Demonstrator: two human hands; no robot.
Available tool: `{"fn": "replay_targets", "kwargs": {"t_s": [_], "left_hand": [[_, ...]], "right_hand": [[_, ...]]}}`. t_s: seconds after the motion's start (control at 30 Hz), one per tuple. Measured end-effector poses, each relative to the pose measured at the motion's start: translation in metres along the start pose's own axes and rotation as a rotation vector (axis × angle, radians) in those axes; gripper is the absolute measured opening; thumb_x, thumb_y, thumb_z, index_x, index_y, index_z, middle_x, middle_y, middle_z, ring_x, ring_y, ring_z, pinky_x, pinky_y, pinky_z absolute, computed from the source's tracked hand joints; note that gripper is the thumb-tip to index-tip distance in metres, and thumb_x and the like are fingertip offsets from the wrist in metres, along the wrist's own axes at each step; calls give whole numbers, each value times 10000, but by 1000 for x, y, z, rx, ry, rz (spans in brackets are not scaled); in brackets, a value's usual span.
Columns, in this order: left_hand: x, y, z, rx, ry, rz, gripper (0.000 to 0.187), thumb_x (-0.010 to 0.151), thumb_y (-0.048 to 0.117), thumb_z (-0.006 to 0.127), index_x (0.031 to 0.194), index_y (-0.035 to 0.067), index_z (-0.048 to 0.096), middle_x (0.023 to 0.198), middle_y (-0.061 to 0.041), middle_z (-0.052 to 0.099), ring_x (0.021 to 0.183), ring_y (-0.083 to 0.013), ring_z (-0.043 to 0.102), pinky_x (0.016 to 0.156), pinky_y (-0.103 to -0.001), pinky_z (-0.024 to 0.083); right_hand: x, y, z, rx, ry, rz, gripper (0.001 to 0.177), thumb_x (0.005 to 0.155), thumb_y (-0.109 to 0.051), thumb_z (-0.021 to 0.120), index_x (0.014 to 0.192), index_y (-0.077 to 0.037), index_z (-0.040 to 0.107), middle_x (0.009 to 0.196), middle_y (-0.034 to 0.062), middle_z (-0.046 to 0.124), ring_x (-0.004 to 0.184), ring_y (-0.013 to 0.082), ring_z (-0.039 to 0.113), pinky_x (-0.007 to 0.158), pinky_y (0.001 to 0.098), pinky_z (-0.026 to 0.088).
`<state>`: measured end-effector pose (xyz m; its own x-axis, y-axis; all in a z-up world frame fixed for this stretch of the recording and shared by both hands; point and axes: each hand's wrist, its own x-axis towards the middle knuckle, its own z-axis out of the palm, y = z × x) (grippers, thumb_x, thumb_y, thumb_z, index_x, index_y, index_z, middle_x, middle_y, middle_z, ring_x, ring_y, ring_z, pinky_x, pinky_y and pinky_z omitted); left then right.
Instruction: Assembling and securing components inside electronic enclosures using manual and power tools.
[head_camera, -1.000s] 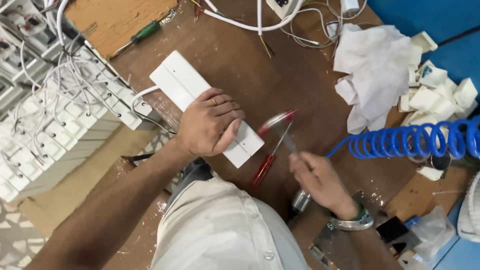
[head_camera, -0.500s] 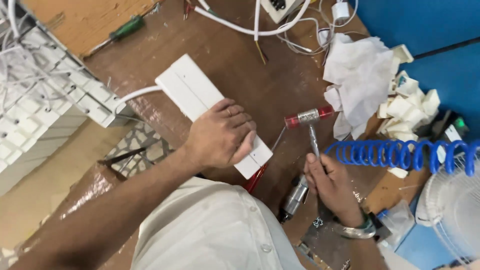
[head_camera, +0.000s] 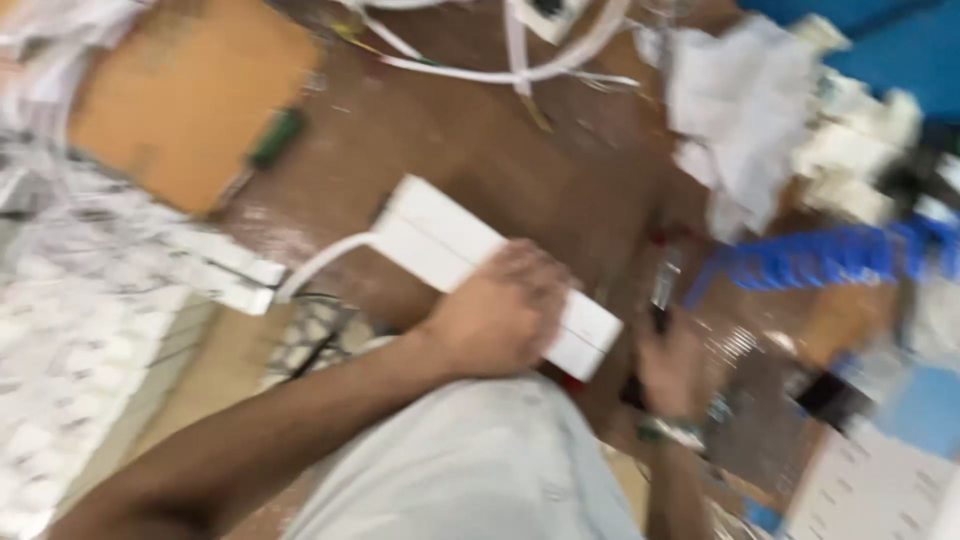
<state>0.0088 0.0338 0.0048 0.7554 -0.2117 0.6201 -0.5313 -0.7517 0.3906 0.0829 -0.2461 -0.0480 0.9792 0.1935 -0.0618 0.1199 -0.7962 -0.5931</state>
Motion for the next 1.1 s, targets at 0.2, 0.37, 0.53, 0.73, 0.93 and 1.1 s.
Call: {"fn": "replay_targets", "kwargs": {"t_s": [0.2, 0.37, 0.53, 0.73, 0.93, 1.1], "left_hand": [[4, -1, -5, -195, -44, -175, 234, 914, 172, 609, 1032, -24, 658, 1093, -178, 708, 983, -346, 664, 993, -417, 471], [3, -2, 4, -270, -31, -209, 265, 878, 203, 620, 1009, -21, 568, 951, -218, 701, 926, -400, 676, 960, -449, 485], [6, 4, -3, -263, 58, -200, 186, 878, 150, 618, 961, -14, 593, 971, -183, 696, 928, -369, 674, 962, -441, 493], [4, -35, -55, -588, 277, -285, 161, 871, 28, 676, 1021, 79, 645, 1025, -73, 727, 882, -245, 720, 779, -352, 573], [-47, -177, -80, -292, 502, -955, 218, 946, 59, 601, 1114, -13, 719, 843, -68, 724, 668, -137, 666, 590, -251, 553], [-143, -234, -71, 404, 219, -1043, 185, 852, 224, 709, 918, 71, 790, 817, -123, 751, 643, -356, 684, 591, -439, 543]], "right_hand": [[-30, -60, -29, 139, -139, 71, 579, 695, 7, 749, 1264, -24, 647, 862, 60, 637, 741, 174, 561, 746, 299, 455], [-47, -75, -19, -231, -127, 112, 508, 591, -372, 956, 754, -47, 600, 570, 14, 584, 484, 167, 537, 512, 301, 469], [-48, -79, -14, -113, -110, 125, 627, 566, -246, 960, 1064, 14, 681, 621, 75, 586, 516, 199, 530, 495, 330, 456], [-45, -87, -7, -54, -126, 273, 787, 548, -196, 967, 1250, -47, 644, 924, 132, 696, 789, 259, 667, 719, 385, 541], [-44, -96, -10, 59, -114, 102, 887, 517, -159, 958, 1333, -45, 631, 1086, 140, 750, 928, 256, 732, 831, 374, 575], [-46, -89, -2, 150, -80, 75, 875, 507, -97, 943, 1324, -38, 637, 1116, 141, 744, 967, 254, 715, 876, 364, 566]]}}
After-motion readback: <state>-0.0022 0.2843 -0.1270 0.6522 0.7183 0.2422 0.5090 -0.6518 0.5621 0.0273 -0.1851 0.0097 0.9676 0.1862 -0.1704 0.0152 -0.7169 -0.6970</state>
